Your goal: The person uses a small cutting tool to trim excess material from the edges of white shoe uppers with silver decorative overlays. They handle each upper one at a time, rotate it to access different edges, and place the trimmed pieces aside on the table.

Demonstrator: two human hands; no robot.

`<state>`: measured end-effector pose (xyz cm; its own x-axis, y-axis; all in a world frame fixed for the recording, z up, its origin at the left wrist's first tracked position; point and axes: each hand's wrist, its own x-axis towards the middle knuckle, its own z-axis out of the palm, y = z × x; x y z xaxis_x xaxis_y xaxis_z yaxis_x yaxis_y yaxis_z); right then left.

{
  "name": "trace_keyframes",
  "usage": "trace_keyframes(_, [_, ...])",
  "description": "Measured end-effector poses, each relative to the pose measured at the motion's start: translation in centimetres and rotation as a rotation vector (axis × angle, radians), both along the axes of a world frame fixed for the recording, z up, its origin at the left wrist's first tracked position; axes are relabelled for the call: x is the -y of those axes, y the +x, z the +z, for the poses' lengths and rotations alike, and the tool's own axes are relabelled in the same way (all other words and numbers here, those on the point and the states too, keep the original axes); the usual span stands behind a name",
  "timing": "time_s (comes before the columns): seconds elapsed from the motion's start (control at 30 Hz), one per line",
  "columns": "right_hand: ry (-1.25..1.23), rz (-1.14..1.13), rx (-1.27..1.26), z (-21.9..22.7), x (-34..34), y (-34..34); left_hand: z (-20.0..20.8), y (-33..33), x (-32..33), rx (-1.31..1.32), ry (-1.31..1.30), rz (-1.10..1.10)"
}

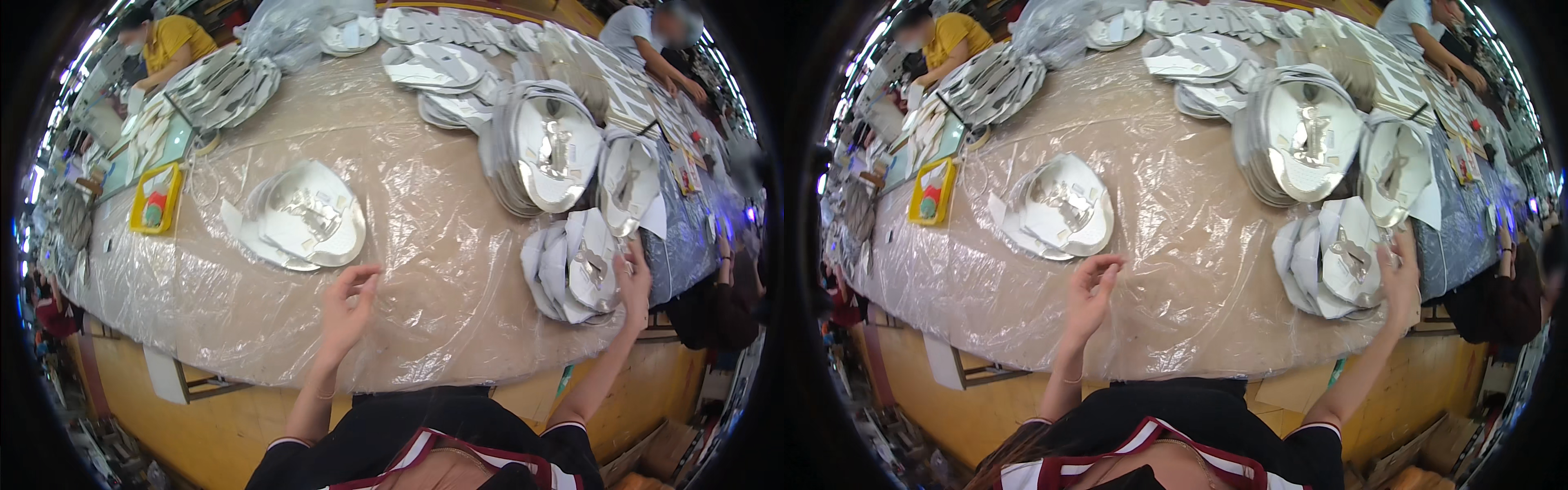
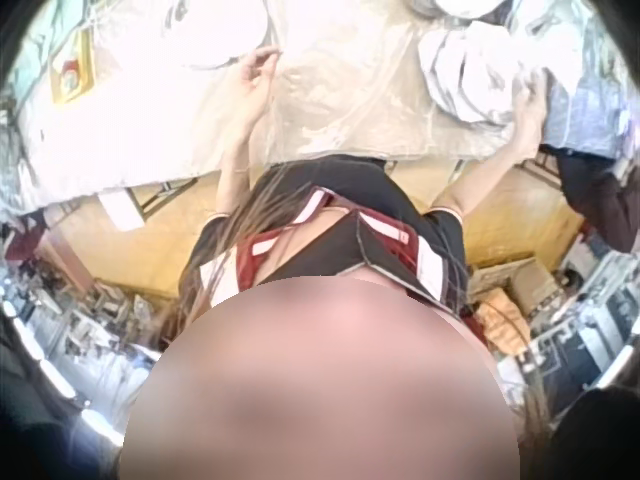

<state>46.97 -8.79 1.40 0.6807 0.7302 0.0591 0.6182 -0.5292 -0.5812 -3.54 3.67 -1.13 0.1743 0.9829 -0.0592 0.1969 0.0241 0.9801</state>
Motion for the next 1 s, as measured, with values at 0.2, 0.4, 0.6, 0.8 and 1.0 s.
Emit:
trace_keyframes(0.2, [0.147, -0.034, 0.364, -4.1, -0.2, -3.4, 0.8, 1.9, -0.1, -0.059, 0.025, -0.059])
trace_keyframes(0.4, [0.802, -0.162, -0.1, -4.9, 2.0, -3.4, 6.3, 11.9, -1.1, -0.126, 0.417, -0.408])
trace_keyframes(0.6, [0.926, -0.01, -0.142, -2.7, 5.3, -1.6, 11.3, 23.9, -0.8, 0.162, 0.643, -0.792])
trace_keyframes(0.8, [0.712, 0.191, -0.336, 3.5, 5.4, 1.5, 10.7, 26.9, -1.7, 0.227, 0.453, -0.975])
trace_keyframes(1.0, [0.073, 0.321, 0.138, 0.8, -0.7, -0.2, 6.9, 30.3, -3.1, -0.241, 0.494, -0.831])
